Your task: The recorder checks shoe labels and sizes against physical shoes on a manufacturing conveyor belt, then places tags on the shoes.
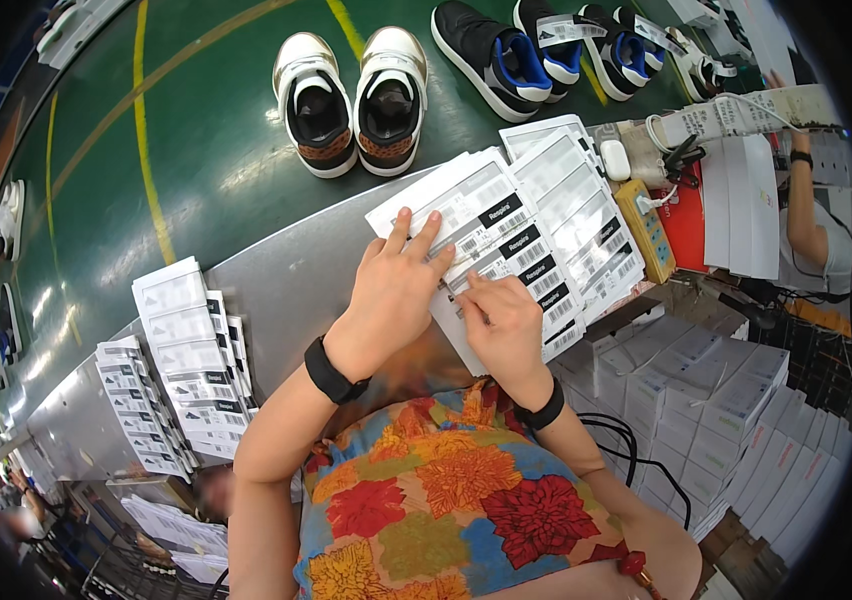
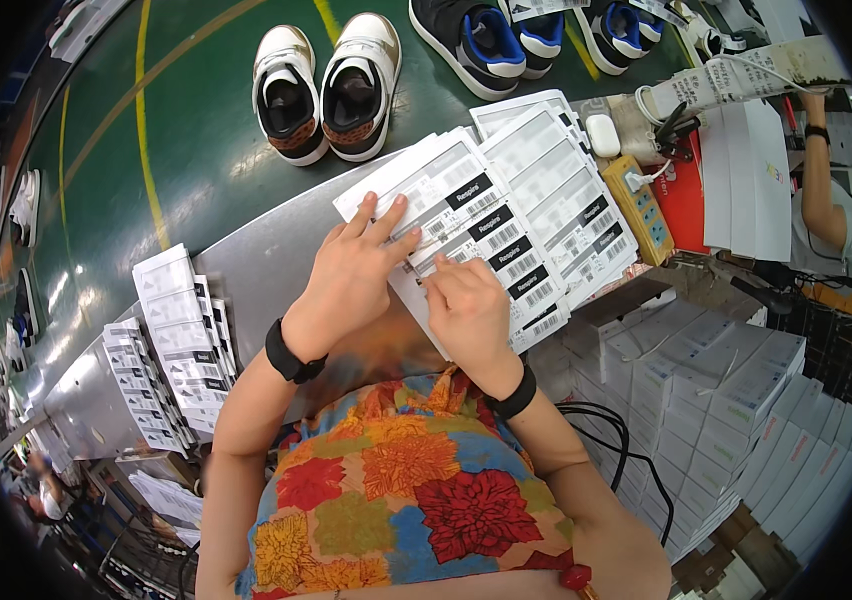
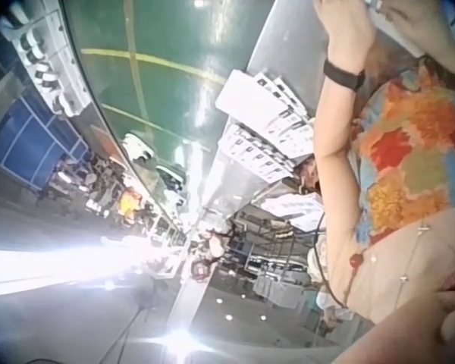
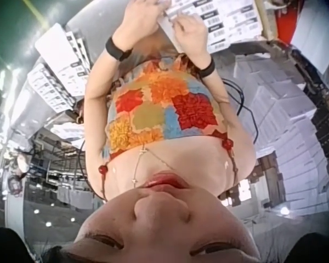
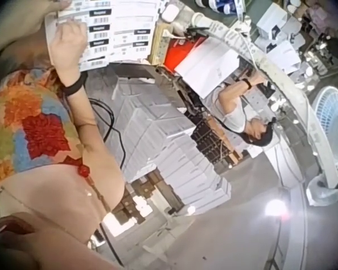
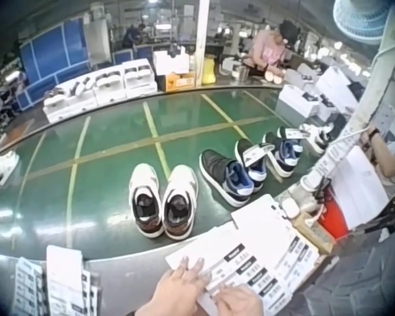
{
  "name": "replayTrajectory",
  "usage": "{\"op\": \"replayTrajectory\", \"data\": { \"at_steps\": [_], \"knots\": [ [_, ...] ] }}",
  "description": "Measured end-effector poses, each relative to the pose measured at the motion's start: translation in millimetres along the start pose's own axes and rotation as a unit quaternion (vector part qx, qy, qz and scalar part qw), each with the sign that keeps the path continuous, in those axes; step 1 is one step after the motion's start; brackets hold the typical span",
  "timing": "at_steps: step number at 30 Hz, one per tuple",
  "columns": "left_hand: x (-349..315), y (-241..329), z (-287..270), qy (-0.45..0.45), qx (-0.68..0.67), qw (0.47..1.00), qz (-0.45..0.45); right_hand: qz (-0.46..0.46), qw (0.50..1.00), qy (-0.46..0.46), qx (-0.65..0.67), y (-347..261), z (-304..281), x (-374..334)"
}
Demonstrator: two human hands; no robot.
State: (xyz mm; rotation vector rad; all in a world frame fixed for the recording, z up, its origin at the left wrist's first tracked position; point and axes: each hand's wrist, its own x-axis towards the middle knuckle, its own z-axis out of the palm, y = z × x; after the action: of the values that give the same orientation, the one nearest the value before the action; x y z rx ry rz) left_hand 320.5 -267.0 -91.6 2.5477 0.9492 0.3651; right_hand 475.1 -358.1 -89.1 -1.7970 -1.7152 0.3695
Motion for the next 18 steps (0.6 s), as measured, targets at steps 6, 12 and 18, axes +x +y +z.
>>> {"op": "replayTrajectory", "data": {
  "at_steps": [6,12,18],
  "knots": [
    [0.9,2.4,1.3,-0.003,0.006,1.0,-0.004,0.008,0.999,0.046,0.004,14.5,-3.6,1.2],
    [-1.1,3.5,1.9,-0.006,0.005,1.0,-0.01,0.297,0.811,0.352,0.36,76.3,-93.7,5.1],
    [1.7,23.7,-28.0,-0.034,-0.105,0.994,-0.008,0.115,0.888,0.428,0.121,7.8,-104.0,11.3]
  ]
}}
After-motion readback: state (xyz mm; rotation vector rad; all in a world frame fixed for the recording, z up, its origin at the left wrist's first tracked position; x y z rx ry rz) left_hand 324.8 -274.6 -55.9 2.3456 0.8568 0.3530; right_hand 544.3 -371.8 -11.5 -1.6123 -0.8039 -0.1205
